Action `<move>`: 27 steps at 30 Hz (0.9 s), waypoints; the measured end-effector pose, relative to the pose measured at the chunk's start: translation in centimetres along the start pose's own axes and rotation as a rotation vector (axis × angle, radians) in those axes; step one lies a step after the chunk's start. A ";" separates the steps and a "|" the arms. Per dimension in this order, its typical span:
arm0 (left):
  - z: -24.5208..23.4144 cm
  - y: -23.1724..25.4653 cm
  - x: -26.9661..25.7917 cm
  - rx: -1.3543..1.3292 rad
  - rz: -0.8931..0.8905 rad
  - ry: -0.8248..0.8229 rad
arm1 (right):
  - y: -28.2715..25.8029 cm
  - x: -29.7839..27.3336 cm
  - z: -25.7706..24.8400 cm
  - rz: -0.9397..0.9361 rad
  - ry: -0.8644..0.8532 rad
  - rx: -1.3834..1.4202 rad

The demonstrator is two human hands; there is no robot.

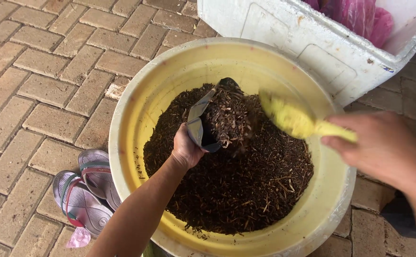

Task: Filling black plastic nursery bags with soil mix using a yellow scoop.

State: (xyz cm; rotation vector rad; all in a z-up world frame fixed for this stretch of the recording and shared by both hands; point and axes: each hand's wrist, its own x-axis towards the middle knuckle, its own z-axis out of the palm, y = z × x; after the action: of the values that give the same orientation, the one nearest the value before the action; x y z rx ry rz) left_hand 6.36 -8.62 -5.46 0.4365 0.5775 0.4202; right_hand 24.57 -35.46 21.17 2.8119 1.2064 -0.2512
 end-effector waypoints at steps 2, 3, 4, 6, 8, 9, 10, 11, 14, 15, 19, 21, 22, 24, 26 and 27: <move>1.3 0.4 -1.1 0.030 0.029 0.110 | 0.1 1.4 2.8 0.166 -0.410 0.011; 2.2 0.8 -1.7 0.033 0.030 0.106 | 0.9 2.4 5.2 0.168 -0.406 0.013; 3.1 1.2 -2.4 0.018 0.024 0.109 | 1.7 3.5 7.6 0.102 -0.445 0.041; 3.8 1.2 -2.8 0.002 0.013 0.112 | 2.2 4.6 10.0 0.039 -0.484 0.068; 3.3 1.1 -2.5 0.000 0.080 0.097 | 1.2 5.0 9.8 -0.300 0.010 0.409; 3.8 1.1 -2.4 0.004 0.081 0.092 | -0.8 5.1 8.1 -0.298 0.016 0.410; 4.3 1.0 -2.4 -0.066 0.076 0.074 | -2.7 5.1 6.3 -0.270 -0.156 0.854; 4.9 1.0 -2.4 -0.139 0.073 0.054 | -4.7 5.2 4.3 -0.237 -0.333 1.290; 7.9 0.5 -3.0 -0.140 0.138 0.141 | -6.7 5.9 2.8 -0.173 -0.443 1.405; 7.5 -0.1 -1.9 -0.146 0.145 0.138 | -7.0 6.1 2.3 -0.179 -0.442 1.398; 7.1 -2.4 1.8 -0.177 0.160 0.056 | -6.7 7.4 1.0 -0.136 -0.268 1.212; 8.0 -3.4 2.5 -0.248 0.159 0.032 | -5.8 8.0 0.8 -0.100 -0.240 1.179; 8.7 -3.7 2.4 -0.286 0.139 0.048 | -5.4 8.2 0.5 -0.085 -0.195 1.068; 9.3 -4.4 2.7 -0.324 0.121 0.062 | -5.2 8.2 -0.2 -0.072 -0.150 0.956; 9.3 -5.6 3.3 -0.368 0.173 -0.134 | -5.3 7.9 -1.0 -0.124 -0.015 0.825; 11.1 -4.9 1.1 -0.370 0.174 -0.134 | -5.6 7.5 -1.3 -0.126 -0.016 0.823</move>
State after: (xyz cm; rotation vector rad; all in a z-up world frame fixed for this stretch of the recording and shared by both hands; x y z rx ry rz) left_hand 15.14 -15.19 -0.04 0.1576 0.3223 0.6462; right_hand 25.78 -26.13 21.10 3.3566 1.5516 -0.9782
